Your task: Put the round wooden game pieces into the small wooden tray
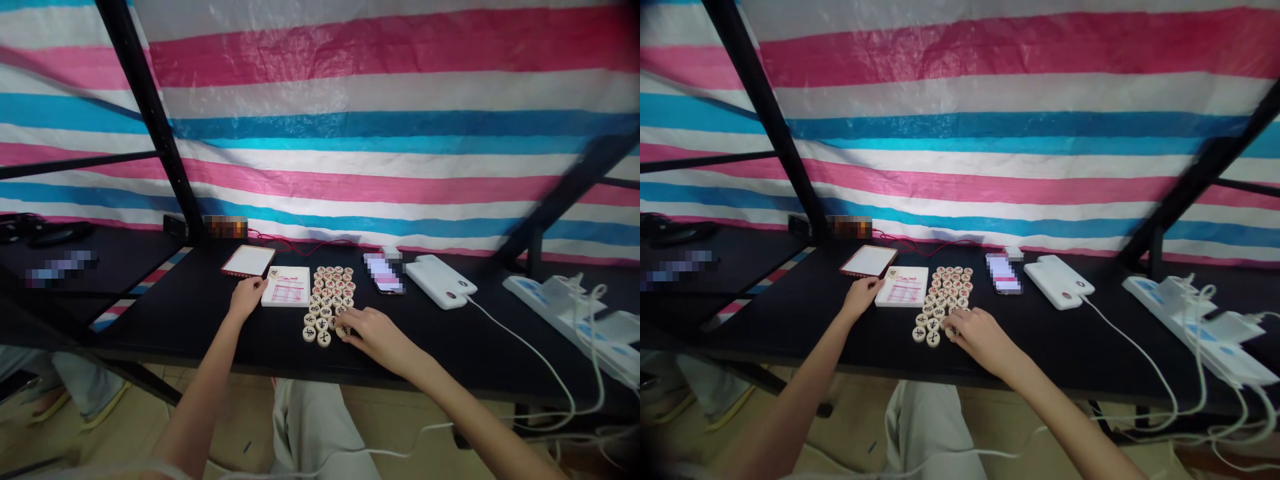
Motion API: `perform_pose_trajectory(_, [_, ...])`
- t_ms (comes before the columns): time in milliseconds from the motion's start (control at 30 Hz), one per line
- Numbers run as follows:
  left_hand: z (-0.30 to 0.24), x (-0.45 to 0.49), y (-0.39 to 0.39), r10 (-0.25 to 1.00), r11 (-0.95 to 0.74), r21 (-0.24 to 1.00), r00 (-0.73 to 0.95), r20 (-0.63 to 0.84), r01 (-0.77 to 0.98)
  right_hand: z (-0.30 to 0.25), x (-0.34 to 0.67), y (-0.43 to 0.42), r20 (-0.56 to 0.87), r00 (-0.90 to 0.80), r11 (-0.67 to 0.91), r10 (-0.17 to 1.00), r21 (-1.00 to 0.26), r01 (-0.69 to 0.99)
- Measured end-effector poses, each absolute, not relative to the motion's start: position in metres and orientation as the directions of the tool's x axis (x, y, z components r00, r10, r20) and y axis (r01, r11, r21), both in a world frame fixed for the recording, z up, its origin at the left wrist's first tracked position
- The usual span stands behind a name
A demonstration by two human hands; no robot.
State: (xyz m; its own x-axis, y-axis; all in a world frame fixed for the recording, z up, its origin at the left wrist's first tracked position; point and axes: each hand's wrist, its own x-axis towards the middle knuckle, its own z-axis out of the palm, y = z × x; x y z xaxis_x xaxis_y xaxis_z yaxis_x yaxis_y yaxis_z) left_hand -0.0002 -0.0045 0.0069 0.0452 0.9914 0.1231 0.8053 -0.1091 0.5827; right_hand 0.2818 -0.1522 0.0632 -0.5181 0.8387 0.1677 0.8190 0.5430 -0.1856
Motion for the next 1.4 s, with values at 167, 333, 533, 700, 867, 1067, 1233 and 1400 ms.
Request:
perform_pose_trajectory(167, [0.008, 0.0, -0.006, 0.99, -0.118, 0.584, 0.051, 0.13, 0.803, 0.057, 0.272, -0.163, 0.194, -0.522, 0.547, 0.831, -0.114, 0.829])
perform_pose_trajectory(333, [0.007, 0.0, -0.006, 0.99, -0.119, 0.581, 0.049, 0.136, 0.805, 0.043, 0.269, -0.166, 0.322, -0.54, 0.572, 0.778, -0.008, 0.82])
perform_pose_trajectory(533, [0.007, 0.0, -0.005, 0.991, -0.111, 0.573, 0.048, 0.123, 0.812, 0.055, 0.269, -0.159, 0.401, -0.531, 0.595, 0.747, -0.045, 0.803])
perform_pose_trajectory(700, [0.007, 0.0, -0.004, 0.99, -0.121, 0.578, 0.054, 0.131, 0.807, 0.067, 0.246, -0.099, 0.401, -0.486, 0.564, 0.776, -0.096, 0.82])
perform_pose_trajectory(867, [0.008, 0.0, -0.005, 0.99, -0.128, 0.586, 0.065, 0.129, 0.8, 0.053, 0.204, -0.023, 0.271, -0.499, 0.513, 0.823, 0.022, 0.858])
perform_pose_trajectory(1067, [0.006, 0.001, -0.004, 0.988, -0.13, 0.583, 0.059, 0.14, 0.802, 0.04, 0.158, 0.008, 0.272, -0.493, 0.488, 0.827, 0.09, 0.868])
perform_pose_trajectory(1233, [0.004, 0.0, -0.004, 0.987, -0.137, 0.595, 0.058, 0.15, 0.792, 0.036, 0.146, 0.01, 0.304, -0.502, 0.496, 0.81, 0.101, 0.862])
perform_pose_trajectory(1400, [0.005, -0.001, -0.004, 0.987, -0.143, 0.595, 0.068, 0.147, 0.791, 0.038, 0.147, 0.009, 0.329, -0.497, 0.502, 0.803, 0.076, 0.861])
